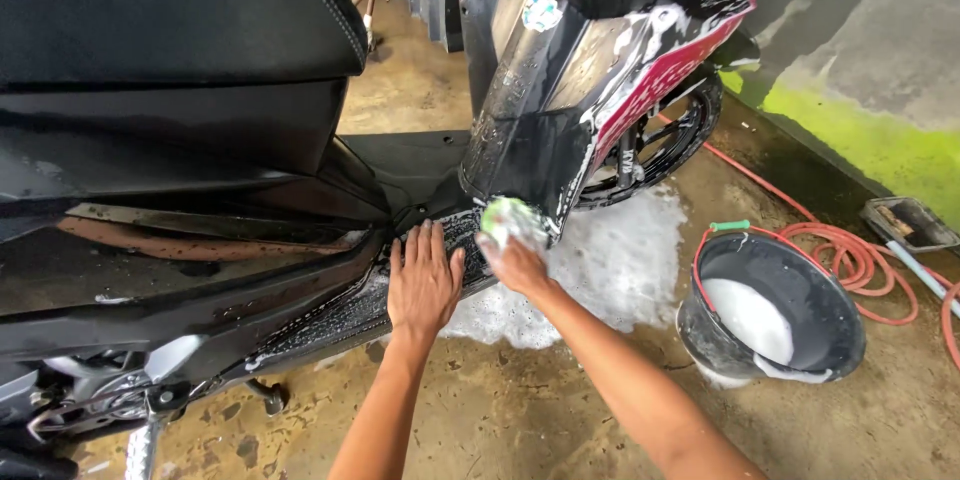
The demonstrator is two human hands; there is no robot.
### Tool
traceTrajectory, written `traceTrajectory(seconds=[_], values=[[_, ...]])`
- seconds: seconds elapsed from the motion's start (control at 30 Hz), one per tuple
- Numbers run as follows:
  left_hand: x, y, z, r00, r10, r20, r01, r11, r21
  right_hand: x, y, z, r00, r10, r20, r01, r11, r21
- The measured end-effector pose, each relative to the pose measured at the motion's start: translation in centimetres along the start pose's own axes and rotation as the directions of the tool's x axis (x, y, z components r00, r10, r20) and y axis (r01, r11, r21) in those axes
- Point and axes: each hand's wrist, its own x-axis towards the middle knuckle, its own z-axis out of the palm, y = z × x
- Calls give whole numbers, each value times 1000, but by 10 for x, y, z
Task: The person scrubs a red and black scooter with a soapy green sponge, cleaning the front wheel, body panels, handlebars, and floorboard. They repeatedly dip the sponge into a bucket of soapy water to maintain suds while working on the vehicle.
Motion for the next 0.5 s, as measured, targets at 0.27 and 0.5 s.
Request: traceTrajectory(seconds=[0.27,0.5], values=[[5,-3,-12,995,-49,-91,29,978,-208,8,59,161,922,-99,374,146,984,-98],[-2,-10,1,995,35,-96,-43,996,-82,10,-27,-11,896,-204,395,219,976,7]])
